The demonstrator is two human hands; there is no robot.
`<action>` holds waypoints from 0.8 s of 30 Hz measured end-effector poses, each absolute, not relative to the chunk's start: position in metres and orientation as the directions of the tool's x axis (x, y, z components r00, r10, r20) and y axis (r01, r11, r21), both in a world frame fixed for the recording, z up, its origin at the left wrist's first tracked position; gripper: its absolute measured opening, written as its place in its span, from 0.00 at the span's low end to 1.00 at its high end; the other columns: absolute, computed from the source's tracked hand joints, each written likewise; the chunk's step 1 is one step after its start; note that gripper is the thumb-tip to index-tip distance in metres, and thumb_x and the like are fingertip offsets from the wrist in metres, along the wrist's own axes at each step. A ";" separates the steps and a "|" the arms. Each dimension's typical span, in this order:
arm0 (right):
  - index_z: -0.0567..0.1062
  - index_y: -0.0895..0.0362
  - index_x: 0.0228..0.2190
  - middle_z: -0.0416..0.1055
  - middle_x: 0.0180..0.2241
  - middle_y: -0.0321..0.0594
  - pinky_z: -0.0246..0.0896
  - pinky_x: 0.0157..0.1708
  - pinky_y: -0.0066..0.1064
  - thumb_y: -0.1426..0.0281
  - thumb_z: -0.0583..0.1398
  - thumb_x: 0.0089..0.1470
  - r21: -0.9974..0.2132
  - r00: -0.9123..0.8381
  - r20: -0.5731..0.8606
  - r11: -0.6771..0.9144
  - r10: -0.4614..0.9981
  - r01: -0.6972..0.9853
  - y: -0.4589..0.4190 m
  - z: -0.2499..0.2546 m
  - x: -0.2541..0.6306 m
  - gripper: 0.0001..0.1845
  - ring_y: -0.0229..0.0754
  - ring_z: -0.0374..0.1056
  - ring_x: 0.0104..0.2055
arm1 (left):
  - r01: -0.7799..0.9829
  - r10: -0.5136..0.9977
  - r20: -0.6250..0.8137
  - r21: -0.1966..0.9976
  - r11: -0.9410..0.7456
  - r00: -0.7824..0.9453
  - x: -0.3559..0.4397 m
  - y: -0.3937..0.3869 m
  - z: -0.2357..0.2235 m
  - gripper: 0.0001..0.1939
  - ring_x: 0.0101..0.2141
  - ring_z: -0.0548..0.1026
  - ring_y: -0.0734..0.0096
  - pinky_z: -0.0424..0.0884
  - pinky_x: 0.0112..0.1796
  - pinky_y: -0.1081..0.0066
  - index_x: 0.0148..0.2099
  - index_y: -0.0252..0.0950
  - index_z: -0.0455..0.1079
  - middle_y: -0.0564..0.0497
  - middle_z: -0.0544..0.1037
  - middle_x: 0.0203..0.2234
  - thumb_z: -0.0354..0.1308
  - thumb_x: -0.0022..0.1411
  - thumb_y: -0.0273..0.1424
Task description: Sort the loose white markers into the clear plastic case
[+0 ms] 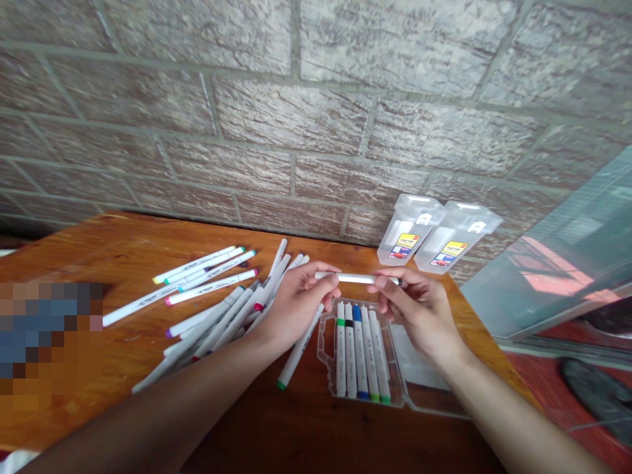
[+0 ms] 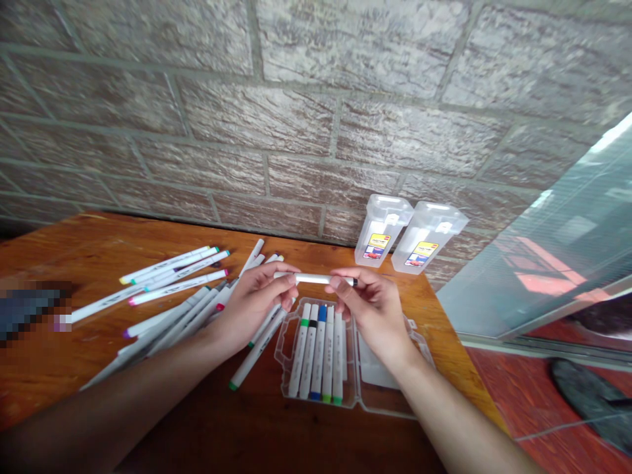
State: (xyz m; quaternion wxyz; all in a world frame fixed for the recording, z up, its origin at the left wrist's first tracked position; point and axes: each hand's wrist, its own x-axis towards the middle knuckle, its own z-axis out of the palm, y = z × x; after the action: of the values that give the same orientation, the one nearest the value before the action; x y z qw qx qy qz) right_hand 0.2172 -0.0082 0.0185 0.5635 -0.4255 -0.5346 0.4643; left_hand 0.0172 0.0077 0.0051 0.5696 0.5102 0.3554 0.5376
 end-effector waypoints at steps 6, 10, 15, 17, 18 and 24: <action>0.83 0.56 0.40 0.82 0.32 0.42 0.61 0.16 0.26 0.62 0.71 0.54 -0.969 0.003 0.219 0.218 0.976 -0.112 -0.010 0.019 0.217 0.14 0.34 0.66 0.20 | -0.359 0.978 0.110 0.932 -0.041 0.176 0.018 0.009 0.003 0.10 0.22 0.70 0.76 0.66 0.27 0.73 0.39 0.33 0.76 0.54 0.76 0.23 0.65 0.59 0.35; 0.83 0.56 0.42 0.83 0.36 0.45 0.62 0.17 0.28 0.60 0.69 0.56 -0.971 -0.003 0.208 0.206 0.978 -0.119 -0.010 0.021 0.217 0.15 0.35 0.66 0.20 | -0.407 0.980 0.095 0.913 -0.016 0.174 0.018 0.009 0.004 0.10 0.22 0.70 0.76 0.66 0.26 0.73 0.38 0.33 0.76 0.53 0.76 0.23 0.66 0.58 0.35; 0.83 0.57 0.42 0.83 0.37 0.46 0.61 0.17 0.29 0.60 0.67 0.58 -0.972 -0.018 0.204 0.200 0.979 -0.128 -0.012 0.023 0.216 0.15 0.35 0.65 0.20 | -0.438 0.981 0.087 0.899 -0.002 0.175 0.017 0.009 0.004 0.10 0.22 0.70 0.77 0.66 0.26 0.74 0.38 0.34 0.77 0.54 0.75 0.23 0.67 0.56 0.34; 0.82 0.57 0.42 0.83 0.37 0.47 0.61 0.17 0.29 0.60 0.67 0.58 -0.971 -0.018 0.199 0.195 0.980 -0.135 -0.012 0.023 0.216 0.15 0.36 0.65 0.20 | -0.445 0.981 0.085 0.896 0.001 0.173 0.017 0.009 0.004 0.10 0.22 0.70 0.76 0.66 0.26 0.74 0.38 0.34 0.77 0.54 0.75 0.23 0.67 0.56 0.34; 0.82 0.57 0.42 0.83 0.38 0.47 0.61 0.17 0.29 0.60 0.66 0.59 -0.972 -0.016 0.197 0.193 0.980 -0.136 -0.012 0.024 0.216 0.15 0.36 0.65 0.20 | -0.447 0.982 0.081 0.894 0.005 0.172 0.017 0.009 0.004 0.10 0.22 0.70 0.76 0.66 0.26 0.74 0.38 0.34 0.77 0.54 0.75 0.23 0.68 0.56 0.35; 0.80 0.57 0.42 0.83 0.39 0.47 0.61 0.16 0.28 0.60 0.66 0.59 -0.967 -0.008 0.197 0.193 0.980 -0.168 -0.009 0.023 0.216 0.15 0.35 0.66 0.19 | -0.461 0.983 0.072 0.887 0.016 0.172 0.018 0.010 0.003 0.11 0.22 0.70 0.76 0.66 0.25 0.75 0.39 0.33 0.77 0.53 0.75 0.22 0.69 0.55 0.35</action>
State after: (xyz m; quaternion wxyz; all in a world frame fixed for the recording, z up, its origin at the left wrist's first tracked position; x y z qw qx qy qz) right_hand 0.2159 -0.0094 0.0227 0.5803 -0.3987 -0.5095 0.4946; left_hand 0.0177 0.0095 0.0033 0.6409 0.4184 0.3115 0.5632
